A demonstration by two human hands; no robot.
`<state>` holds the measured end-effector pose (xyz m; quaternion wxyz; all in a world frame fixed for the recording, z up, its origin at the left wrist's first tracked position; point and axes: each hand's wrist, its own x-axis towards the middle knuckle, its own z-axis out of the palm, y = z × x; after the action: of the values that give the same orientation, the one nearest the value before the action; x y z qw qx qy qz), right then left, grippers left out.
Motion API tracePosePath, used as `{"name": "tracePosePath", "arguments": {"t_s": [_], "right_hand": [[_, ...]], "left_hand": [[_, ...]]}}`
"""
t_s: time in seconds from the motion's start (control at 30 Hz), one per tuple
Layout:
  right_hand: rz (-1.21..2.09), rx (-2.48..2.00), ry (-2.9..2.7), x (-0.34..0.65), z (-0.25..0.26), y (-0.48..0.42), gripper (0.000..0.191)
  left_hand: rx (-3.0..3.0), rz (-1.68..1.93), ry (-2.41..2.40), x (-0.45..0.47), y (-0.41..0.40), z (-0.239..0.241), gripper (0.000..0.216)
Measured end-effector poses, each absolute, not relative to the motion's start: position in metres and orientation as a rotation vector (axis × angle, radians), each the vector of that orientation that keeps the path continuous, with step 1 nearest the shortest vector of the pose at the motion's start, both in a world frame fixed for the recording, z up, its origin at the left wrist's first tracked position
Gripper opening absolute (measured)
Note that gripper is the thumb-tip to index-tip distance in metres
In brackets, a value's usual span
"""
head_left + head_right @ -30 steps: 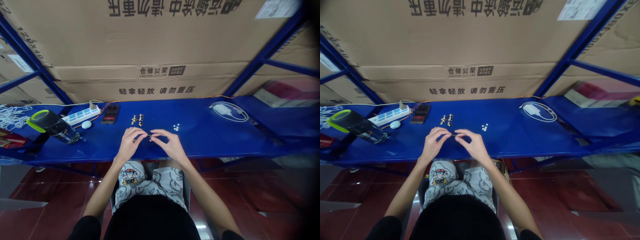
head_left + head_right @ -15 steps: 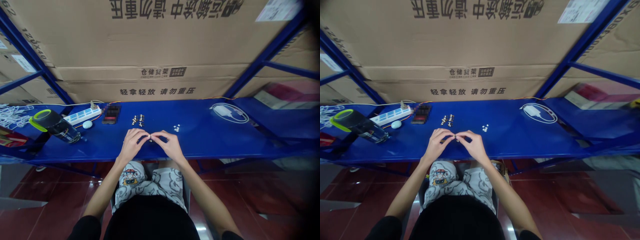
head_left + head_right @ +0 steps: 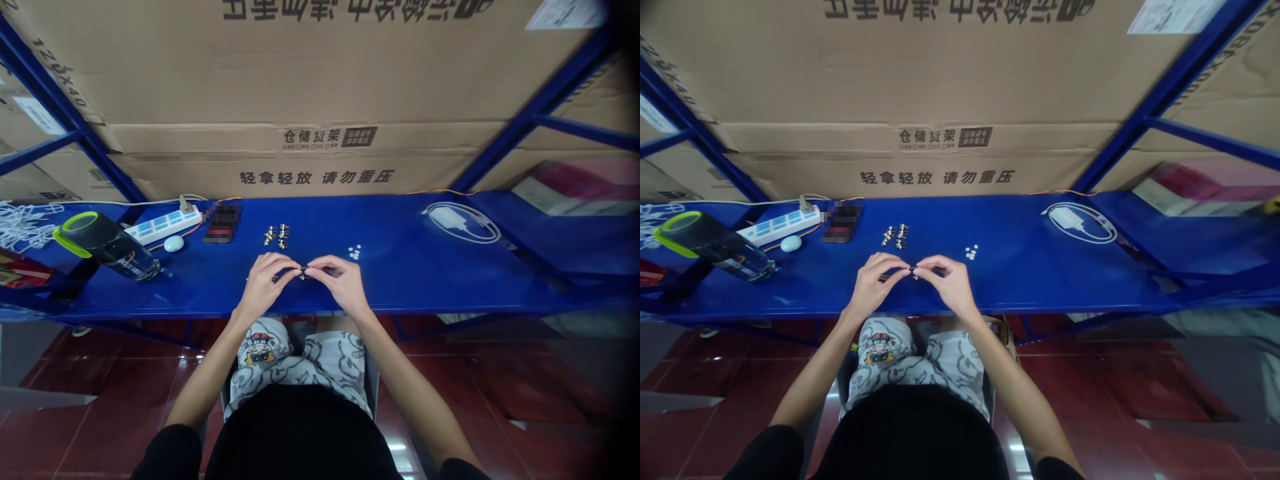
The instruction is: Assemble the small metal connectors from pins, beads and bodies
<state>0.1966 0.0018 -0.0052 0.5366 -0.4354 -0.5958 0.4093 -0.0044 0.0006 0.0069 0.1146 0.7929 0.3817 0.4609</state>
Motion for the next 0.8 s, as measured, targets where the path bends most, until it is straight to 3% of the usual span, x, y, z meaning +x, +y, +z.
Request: {"name": "tracePosePath", "arguments": {"t_s": [0.8], "right_hand": [[1.025, -1.042, -1.385, 0.1948, -0.005, 0.0026, 0.026]], "left_hand": [[2.356, 1.278, 1.105, -0.0045, -0.0012, 0.0081, 0.017]]}}
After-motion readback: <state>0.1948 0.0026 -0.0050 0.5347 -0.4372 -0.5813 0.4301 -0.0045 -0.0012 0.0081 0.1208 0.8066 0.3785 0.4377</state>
